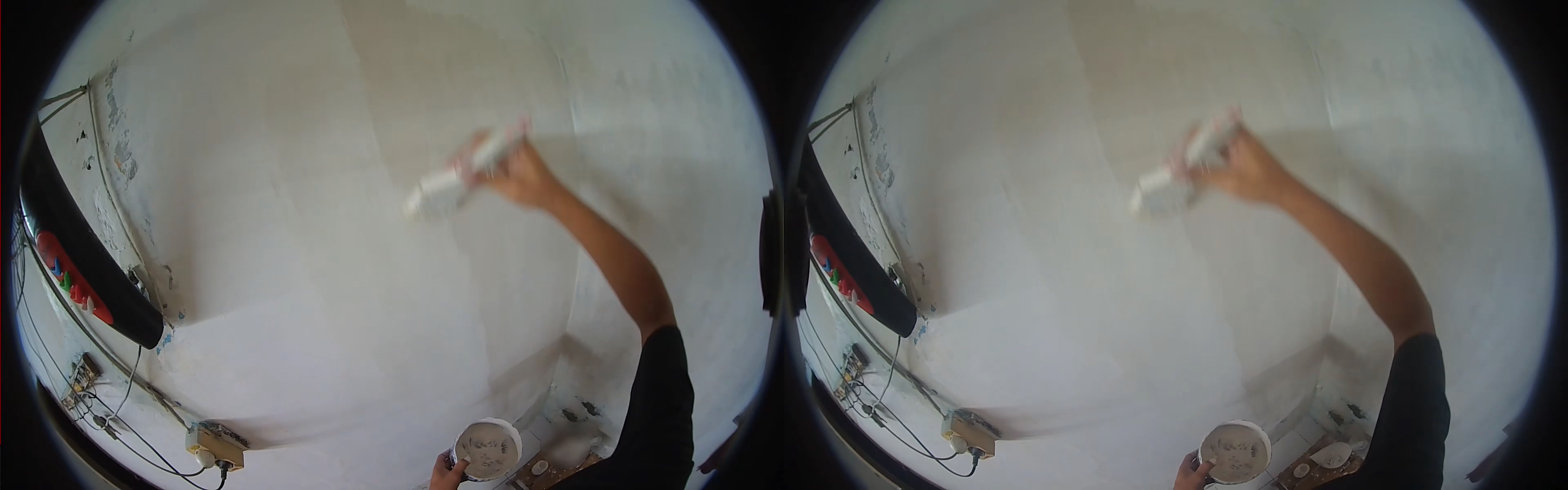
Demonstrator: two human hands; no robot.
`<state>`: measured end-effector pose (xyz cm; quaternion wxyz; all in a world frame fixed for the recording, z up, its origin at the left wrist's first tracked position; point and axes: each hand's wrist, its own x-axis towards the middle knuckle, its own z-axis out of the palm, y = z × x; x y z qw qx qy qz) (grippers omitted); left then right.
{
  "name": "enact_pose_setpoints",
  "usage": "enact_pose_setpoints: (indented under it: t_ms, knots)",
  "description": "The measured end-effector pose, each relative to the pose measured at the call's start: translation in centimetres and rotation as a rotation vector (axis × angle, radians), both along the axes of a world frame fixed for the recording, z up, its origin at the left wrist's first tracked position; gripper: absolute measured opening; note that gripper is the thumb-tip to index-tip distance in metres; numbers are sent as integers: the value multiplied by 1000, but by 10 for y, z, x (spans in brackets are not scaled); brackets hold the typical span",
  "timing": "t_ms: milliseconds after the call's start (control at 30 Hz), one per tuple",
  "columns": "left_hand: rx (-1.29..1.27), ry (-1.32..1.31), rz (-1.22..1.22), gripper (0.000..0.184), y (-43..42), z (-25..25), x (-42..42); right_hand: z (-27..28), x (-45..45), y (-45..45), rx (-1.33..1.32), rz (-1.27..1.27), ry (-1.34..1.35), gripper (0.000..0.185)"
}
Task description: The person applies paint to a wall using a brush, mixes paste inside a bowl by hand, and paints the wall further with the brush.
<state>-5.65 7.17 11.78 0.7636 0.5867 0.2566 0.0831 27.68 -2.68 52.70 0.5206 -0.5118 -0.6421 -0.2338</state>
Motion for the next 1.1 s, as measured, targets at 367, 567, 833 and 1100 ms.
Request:
enact_pose_setpoints:
  t_ms: [367, 567, 833, 1100]
  knots:
    - [-15, -14, 75, 53, -2, -17, -4, 116, -11, 21, 626, -313, -387, 18]
    - [11, 75, 49, 55, 2, -43, -3, -57, -2, 38, 525, -195, -507, 21]
    - [-181, 45, 145, 52, -5, -52, 13, -293, -75, -19, 135, -40, -78, 24]
    - [-364, -111, 209, 42, -28, -71, 43, -413, -163, -108, -153, -299, 202, 29]
